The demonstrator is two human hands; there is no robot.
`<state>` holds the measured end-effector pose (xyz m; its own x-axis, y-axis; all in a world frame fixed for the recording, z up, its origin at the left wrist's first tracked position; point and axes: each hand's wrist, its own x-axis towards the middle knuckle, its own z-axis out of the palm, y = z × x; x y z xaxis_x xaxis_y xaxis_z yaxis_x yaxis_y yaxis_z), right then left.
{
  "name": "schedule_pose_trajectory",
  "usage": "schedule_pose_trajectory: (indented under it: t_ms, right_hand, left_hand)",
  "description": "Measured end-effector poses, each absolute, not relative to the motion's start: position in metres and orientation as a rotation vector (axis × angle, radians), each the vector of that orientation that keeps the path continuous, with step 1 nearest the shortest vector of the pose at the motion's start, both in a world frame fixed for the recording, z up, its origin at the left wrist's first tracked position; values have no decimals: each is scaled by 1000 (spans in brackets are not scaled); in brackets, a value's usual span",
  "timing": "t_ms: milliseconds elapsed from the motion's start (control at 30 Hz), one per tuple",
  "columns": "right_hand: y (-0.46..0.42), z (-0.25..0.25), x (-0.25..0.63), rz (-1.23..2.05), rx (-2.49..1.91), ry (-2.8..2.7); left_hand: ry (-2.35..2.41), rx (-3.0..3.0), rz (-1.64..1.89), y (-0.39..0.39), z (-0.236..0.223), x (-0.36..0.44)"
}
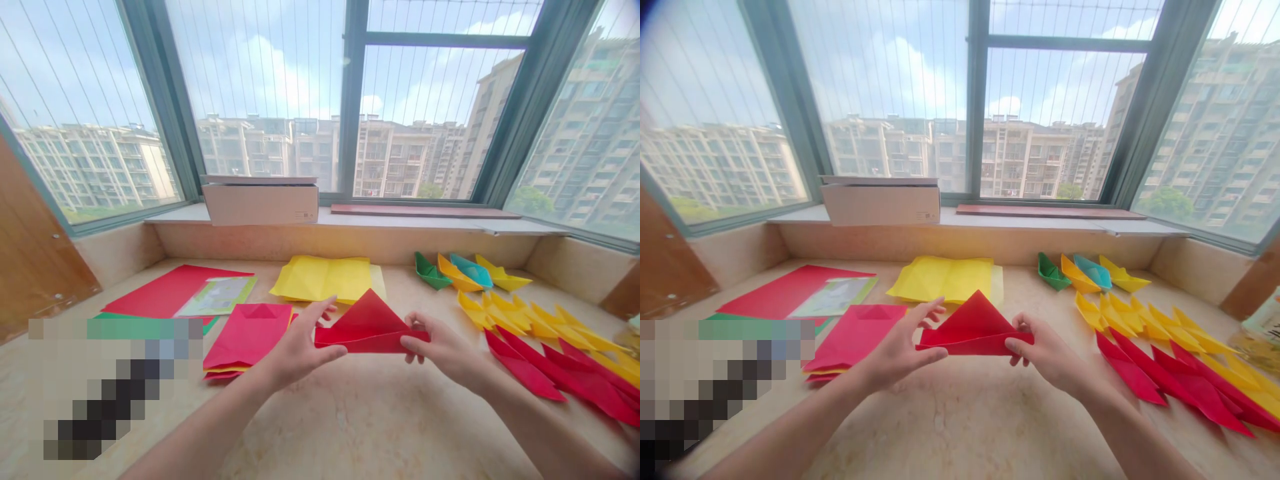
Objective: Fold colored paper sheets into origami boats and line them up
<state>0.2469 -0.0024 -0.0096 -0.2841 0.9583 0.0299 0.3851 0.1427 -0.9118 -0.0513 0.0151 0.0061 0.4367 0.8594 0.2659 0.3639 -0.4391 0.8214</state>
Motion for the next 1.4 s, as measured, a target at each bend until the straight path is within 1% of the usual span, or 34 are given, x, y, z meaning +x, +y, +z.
schedule_pose_trajectory:
  t_ms: [133, 233, 333, 500, 733, 867, 1133, 1400]
  right_hand:
    - [-2, -10, 248, 1235, -1214, -1571]
    - [-6, -11, 243, 1340, -1188, -1491]
    - [-10, -12, 237, 1470, -1184, -1465]
    - [-14, -15, 233, 1577, -1144, -1446]
    - [-11, -14, 234, 1563, -1147, -1414]
    - [-12, -13, 234, 1562, -1112, -1360]
    - [-8, -22, 242, 1386, -1093, -1358]
    - [-1, -26, 248, 1325, -1008, -1471]
  left_hand:
    - [867, 1635, 1089, 19, 8, -53]
    - [698, 1453, 1006, 13, 11, -50]
    - [606, 1381, 959, 2, 13, -46]
    - [591, 1379, 1046, -3, 13, -41]
    - [668, 1369, 1057, 0, 16, -40]
    - [602, 1311, 1093, 1, 13, -40]
    - [527, 1263, 1150, 0, 15, -39]
    - [434, 1332, 1132, -1, 20, -43]
